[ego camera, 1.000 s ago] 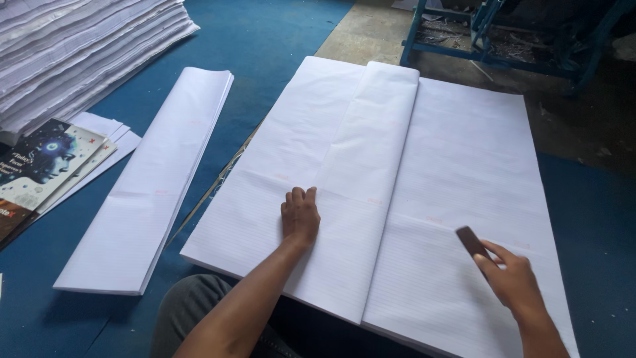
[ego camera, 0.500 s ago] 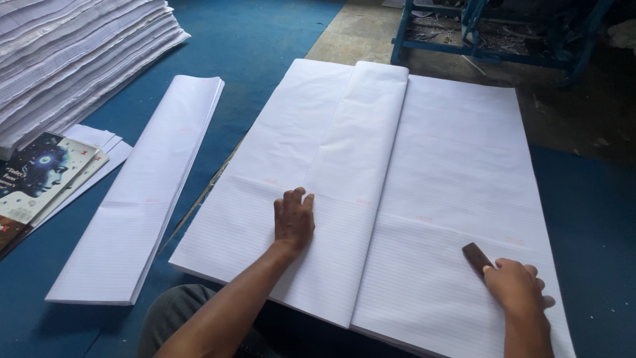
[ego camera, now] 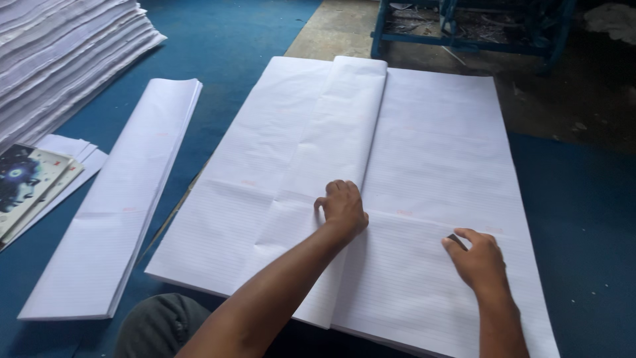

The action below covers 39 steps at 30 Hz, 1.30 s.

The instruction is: The person folds large sheets of lined paper in half and presses the crease with a wooden block. They repeat this process for multiple sheets, stacking the folded paper to the side.

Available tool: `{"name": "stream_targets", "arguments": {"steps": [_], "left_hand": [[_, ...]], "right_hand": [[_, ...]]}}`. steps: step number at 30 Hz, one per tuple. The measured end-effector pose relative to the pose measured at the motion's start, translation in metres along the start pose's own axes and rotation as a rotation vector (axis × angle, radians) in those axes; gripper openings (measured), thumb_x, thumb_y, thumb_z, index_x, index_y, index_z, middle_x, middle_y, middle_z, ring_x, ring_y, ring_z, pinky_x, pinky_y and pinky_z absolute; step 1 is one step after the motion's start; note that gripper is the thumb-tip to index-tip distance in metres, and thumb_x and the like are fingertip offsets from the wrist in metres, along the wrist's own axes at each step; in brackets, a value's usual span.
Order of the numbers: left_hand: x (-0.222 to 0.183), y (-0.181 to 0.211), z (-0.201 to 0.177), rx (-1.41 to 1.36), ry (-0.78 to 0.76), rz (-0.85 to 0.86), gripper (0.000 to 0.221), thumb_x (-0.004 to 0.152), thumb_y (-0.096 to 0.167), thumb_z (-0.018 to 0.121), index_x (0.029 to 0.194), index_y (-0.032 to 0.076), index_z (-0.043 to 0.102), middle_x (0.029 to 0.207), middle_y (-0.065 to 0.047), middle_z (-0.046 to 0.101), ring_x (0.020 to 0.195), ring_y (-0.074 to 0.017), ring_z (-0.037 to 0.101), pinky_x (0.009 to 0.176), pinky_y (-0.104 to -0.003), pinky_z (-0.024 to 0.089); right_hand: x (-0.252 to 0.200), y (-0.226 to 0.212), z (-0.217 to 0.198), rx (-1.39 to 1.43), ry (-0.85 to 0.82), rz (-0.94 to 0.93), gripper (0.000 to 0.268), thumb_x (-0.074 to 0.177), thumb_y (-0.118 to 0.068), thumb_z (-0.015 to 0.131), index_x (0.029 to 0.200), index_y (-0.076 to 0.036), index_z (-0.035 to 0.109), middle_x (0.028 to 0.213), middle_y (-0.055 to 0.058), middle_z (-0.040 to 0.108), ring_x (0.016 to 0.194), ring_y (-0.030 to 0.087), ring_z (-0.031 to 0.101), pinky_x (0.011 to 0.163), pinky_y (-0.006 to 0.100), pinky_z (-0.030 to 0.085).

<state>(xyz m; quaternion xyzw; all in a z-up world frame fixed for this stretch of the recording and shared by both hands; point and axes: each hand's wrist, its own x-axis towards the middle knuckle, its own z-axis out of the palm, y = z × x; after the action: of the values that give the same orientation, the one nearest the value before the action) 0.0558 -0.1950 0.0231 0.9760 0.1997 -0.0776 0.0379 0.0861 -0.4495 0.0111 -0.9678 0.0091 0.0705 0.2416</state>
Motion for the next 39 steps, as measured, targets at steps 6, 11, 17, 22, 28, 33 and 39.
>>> {"name": "stream_targets", "arguments": {"steps": [6,11,17,22,28,33,39], "left_hand": [[0.034,0.018,0.018,0.217,0.008,-0.052,0.079,0.087,0.036,0.073,0.141,-0.012,0.042,0.129,-0.029,0.053,0.107,-0.0372,0.057,0.06,-0.056,0.063],[0.062,0.017,0.034,0.394,0.079,-0.006,0.058,0.088,0.022,0.072,0.131,-0.013,0.055,0.106,-0.029,0.07,0.081,-0.0375,0.072,0.042,-0.042,0.062],[0.071,-0.008,0.009,0.014,0.122,0.098,0.017,0.085,0.005,0.071,0.101,0.0,0.075,0.102,-0.016,0.072,0.087,-0.0337,0.076,0.057,-0.045,0.063],[0.07,-0.045,-0.055,-0.167,0.266,0.128,0.013,0.087,0.006,0.067,0.096,0.005,0.077,0.101,-0.015,0.074,0.094,-0.0313,0.074,0.079,-0.042,0.062],[0.072,-0.106,-0.121,-0.479,0.256,0.037,0.027,0.088,0.019,0.065,0.107,0.0,0.072,0.101,-0.022,0.074,0.092,-0.0343,0.073,0.083,-0.045,0.059],[0.08,-0.184,-0.126,-1.061,0.202,-0.054,0.028,0.08,0.014,0.062,0.095,-0.009,0.068,0.091,-0.023,0.071,0.077,-0.0322,0.074,0.069,-0.043,0.061],[0.055,-0.291,-0.066,-1.255,0.182,0.151,0.029,0.08,0.023,0.061,0.079,-0.006,0.068,0.071,-0.013,0.066,0.06,-0.0206,0.06,0.054,-0.037,0.05]], "right_hand": [[-0.015,-0.007,-0.001,0.159,-0.078,-0.036,0.049,0.09,-0.031,0.068,0.132,-0.005,0.065,0.13,0.02,0.069,0.124,0.032,0.065,0.103,0.046,0.054],[-0.013,-0.012,0.005,0.108,-0.108,-0.091,0.051,0.089,-0.032,0.071,0.131,-0.003,0.066,0.129,0.022,0.068,0.124,0.033,0.064,0.104,0.046,0.052],[-0.009,-0.041,0.032,0.194,-0.275,-0.143,0.061,0.086,-0.047,0.069,0.134,-0.008,0.066,0.123,0.018,0.072,0.114,0.028,0.069,0.096,0.045,0.057],[-0.013,-0.097,0.091,0.629,-0.6,-0.166,0.077,0.09,-0.058,0.058,0.13,0.008,0.063,0.122,0.031,0.069,0.115,0.041,0.068,0.095,0.046,0.058],[-0.051,-0.181,0.152,1.086,-0.856,0.036,0.107,0.092,-0.075,0.046,0.151,0.012,0.025,0.143,0.04,0.046,0.133,0.042,0.053,0.105,0.044,0.048],[-0.08,-0.228,0.159,1.276,-0.822,0.121,0.102,0.079,-0.072,0.047,0.153,-0.005,0.029,0.138,0.034,0.047,0.128,0.044,0.052,0.093,0.056,0.054],[-0.085,-0.237,0.156,1.311,-0.877,0.13,0.085,0.079,-0.051,0.067,0.139,0.004,0.045,0.124,0.033,0.063,0.115,0.043,0.068,0.088,0.048,0.063]]}}
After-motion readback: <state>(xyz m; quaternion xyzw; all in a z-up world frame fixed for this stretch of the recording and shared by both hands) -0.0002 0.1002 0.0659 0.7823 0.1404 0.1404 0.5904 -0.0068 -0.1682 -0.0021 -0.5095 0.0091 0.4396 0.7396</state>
